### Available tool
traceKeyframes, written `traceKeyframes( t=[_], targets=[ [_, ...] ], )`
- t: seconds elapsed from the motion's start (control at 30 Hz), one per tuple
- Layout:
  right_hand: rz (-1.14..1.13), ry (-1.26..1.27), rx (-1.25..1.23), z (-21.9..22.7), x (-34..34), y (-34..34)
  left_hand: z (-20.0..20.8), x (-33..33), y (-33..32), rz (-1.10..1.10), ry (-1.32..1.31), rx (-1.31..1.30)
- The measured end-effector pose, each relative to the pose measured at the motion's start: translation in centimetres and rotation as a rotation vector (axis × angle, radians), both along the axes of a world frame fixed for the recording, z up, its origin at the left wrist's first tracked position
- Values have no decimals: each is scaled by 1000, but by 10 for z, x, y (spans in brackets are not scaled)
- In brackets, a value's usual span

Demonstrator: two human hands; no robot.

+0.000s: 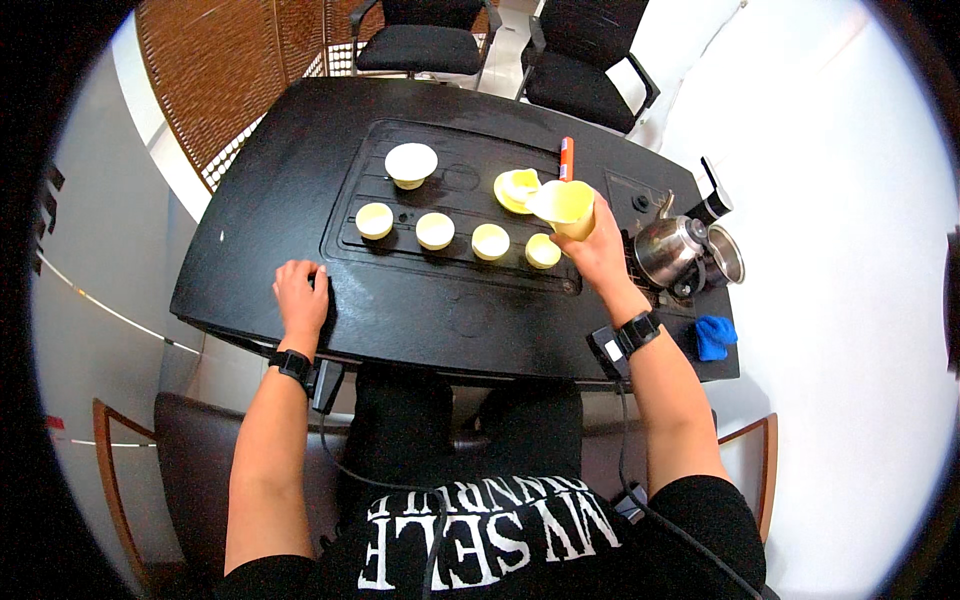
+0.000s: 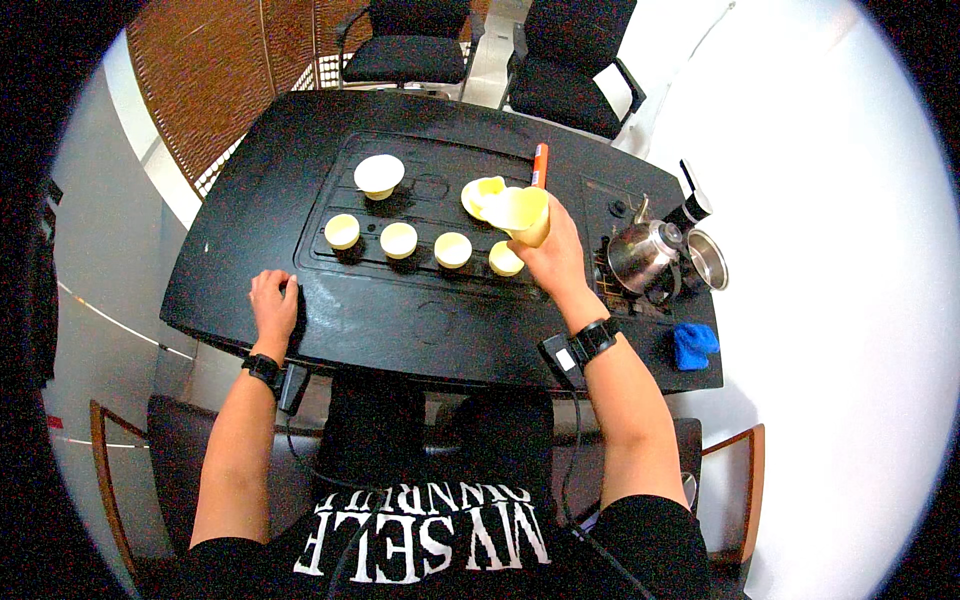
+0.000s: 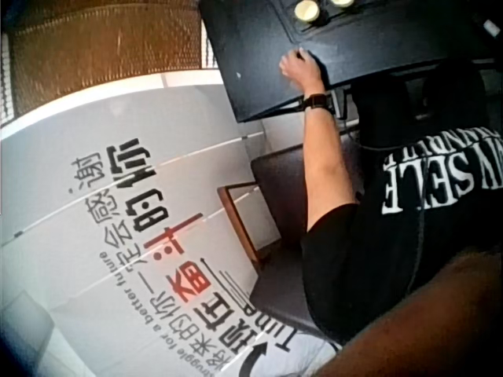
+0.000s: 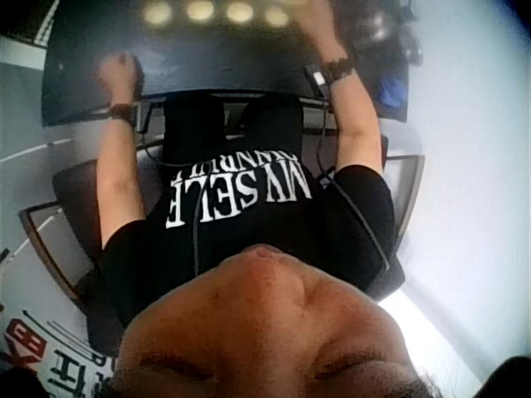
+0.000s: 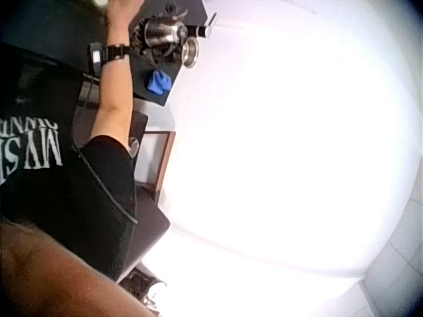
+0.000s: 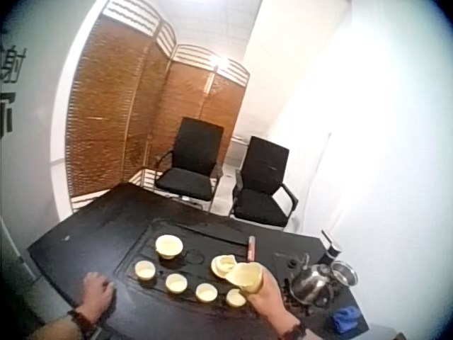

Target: The person arranges several teacups on a tray, pours liquid from a kettle into a pitcher, then fills the teacups from the pitcher before wiping the tray with a blue cloth.

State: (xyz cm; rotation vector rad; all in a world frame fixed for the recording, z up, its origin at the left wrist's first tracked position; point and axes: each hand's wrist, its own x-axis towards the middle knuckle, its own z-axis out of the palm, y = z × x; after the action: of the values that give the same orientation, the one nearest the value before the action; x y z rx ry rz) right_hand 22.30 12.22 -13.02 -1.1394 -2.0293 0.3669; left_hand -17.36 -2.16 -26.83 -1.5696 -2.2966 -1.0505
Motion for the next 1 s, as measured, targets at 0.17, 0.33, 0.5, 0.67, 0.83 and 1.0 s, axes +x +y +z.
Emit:
traceKeyframes(
  t=[0.17, 0.33, 0.5, 0.67, 0.83, 1.0],
  targets=[
    [-35, -138, 69, -3, -6, 5, -1, -1, 1, -3, -11, 8],
    [-54, -170, 60, 2, -11, 2, -3, -1, 1, -2, 1, 25],
    [-52, -181, 83, 4, -11, 1, -1, 1, 1, -9, -12, 38],
    [-41, -183, 99, 6, -8, 5, -2, -1, 0, -9, -13, 40],
    [-61, -217, 101, 14, -6, 3, 0, 1, 1, 0, -11, 30],
    [-78, -259, 1, 24, -6, -2, -1, 0, 1, -10, -3, 34]
  ],
)
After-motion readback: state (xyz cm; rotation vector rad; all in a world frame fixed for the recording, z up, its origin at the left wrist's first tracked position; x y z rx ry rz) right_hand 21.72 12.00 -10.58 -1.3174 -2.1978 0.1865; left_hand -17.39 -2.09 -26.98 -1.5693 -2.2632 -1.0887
